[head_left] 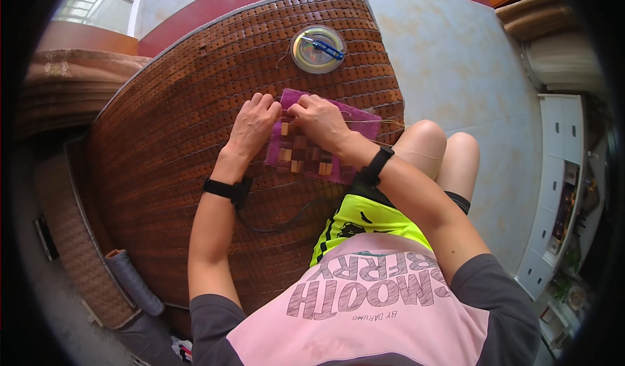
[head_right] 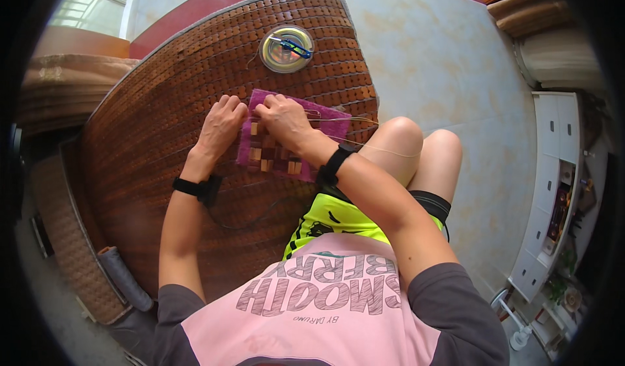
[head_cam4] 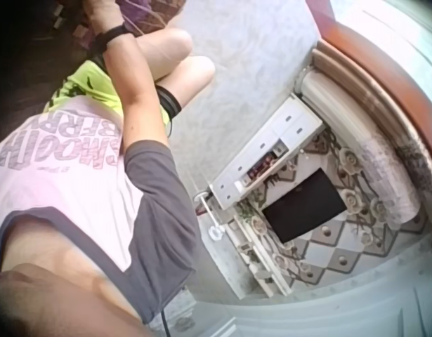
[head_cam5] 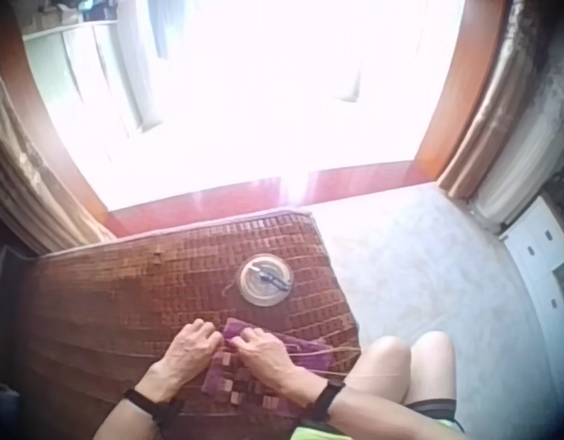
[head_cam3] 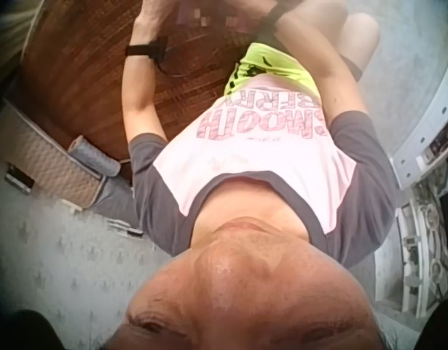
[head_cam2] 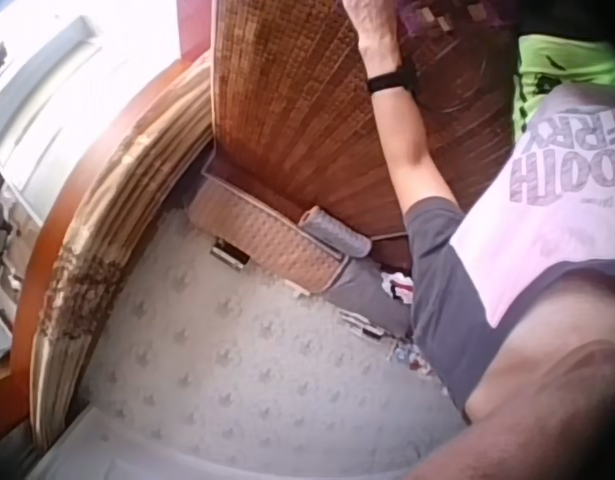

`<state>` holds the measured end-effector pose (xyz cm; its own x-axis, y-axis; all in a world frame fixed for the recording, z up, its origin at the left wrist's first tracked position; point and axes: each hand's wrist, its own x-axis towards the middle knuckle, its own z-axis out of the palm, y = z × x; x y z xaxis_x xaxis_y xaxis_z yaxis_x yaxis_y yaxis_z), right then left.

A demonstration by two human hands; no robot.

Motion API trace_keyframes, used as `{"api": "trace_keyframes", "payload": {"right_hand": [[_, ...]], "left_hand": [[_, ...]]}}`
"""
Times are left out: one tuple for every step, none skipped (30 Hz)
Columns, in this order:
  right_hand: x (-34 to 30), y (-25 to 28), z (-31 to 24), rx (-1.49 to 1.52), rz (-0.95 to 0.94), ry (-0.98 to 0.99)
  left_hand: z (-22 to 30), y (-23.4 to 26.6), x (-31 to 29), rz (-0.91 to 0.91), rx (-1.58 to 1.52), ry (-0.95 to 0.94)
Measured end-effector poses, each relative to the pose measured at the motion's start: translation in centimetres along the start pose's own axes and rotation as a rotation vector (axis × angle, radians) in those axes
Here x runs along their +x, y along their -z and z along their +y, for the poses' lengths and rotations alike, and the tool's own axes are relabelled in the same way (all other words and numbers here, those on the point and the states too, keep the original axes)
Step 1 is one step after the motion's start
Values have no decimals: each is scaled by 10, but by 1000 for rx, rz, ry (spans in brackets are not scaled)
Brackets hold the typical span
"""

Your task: The person threads a string through a grid of wooden tiles placed on a purple cloth. They pull the string through the holes in the tiles by hand, moving sequentially from one tile to the next.

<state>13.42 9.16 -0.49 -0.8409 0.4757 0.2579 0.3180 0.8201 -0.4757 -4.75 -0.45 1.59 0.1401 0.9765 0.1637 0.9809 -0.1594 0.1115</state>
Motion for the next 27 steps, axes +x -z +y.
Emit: {"api": "trace_keyframes", "payload": {"right_hand": [[3, -3, -2, 8, -39, 3], [5, -5, -4, 26, -98, 7], [7, -7, -5, 21, -77, 11], [9, -9, -5, 48, -103, -45], [11, -10, -4, 75, -130, -101], [13, -11, -1, 75, -127, -99], [15, -12, 3, 294, -90, -221], [17, -12, 7, 510, -92, -367], [20, -13, 10, 513, -51, -343], [23, -13, 12, 600, -54, -400], [25, -12, 13, 692, -78, -484], [28, -9, 12, 703, -80, -459], [31, -5, 8, 692, -72, -444], [34, 2, 2, 694, -51, -410], [37, 11, -5, 679, -91, -439], [41, 24, -11, 695, -29, -372], [46, 39, -16, 784, -61, -460], [50, 56, -21, 857, -132, -602], [52, 75, -22, 907, -116, -511], [53, 96, -21, 897, -94, -490], [50, 119, -16, 923, -95, -457], [47, 142, -8, 889, -88, -485], [41, 168, 2, 919, -73, -425], [31, 198, 14, 1033, 4, -365], [17, 231, 28, 1074, 94, -298], [4, 276, 45, 928, 207, -321], [-11, 324, 61, 1077, 313, -239]], "left_hand": [[2, 4, -1, 26, 17, -2], [5, 7, -1, 6, 16, -2], [9, 9, -2, 76, -60, 28], [12, 10, -4, 169, -133, 58], [17, 10, -8, 149, -131, 61], [23, 9, -13, 313, -203, 190], [30, 7, -19, 502, -276, 322], [39, 3, -27, 490, -281, 259], [48, -3, -32, 463, -321, 151], [57, -11, -35, 343, -254, 122], [64, -19, -37, 318, -187, 60], [68, -25, -41, 269, -189, 82], [71, -30, -43, 223, -179, 116], [73, -35, -45, 226, -174, 143], [74, -38, -45, 178, -170, 149], [73, -40, -45, 148, -119, 129], [72, -41, -44, 184, -66, 93], [71, -41, -45, 121, -64, 110], [71, -41, -45, 107, -18, 87], [69, -40, -44, 142, 33, 61], [69, -40, -43, 102, 27, 56], [68, -41, -42, 99, 34, 46], [68, -42, -42, 138, 41, 34], [69, -43, -42, 134, 64, 52], [69, -44, -44, 101, 61, 55], [68, -45, -45, 101, 64, 63], [68, -47, -47, 165, 68, 63]]}}
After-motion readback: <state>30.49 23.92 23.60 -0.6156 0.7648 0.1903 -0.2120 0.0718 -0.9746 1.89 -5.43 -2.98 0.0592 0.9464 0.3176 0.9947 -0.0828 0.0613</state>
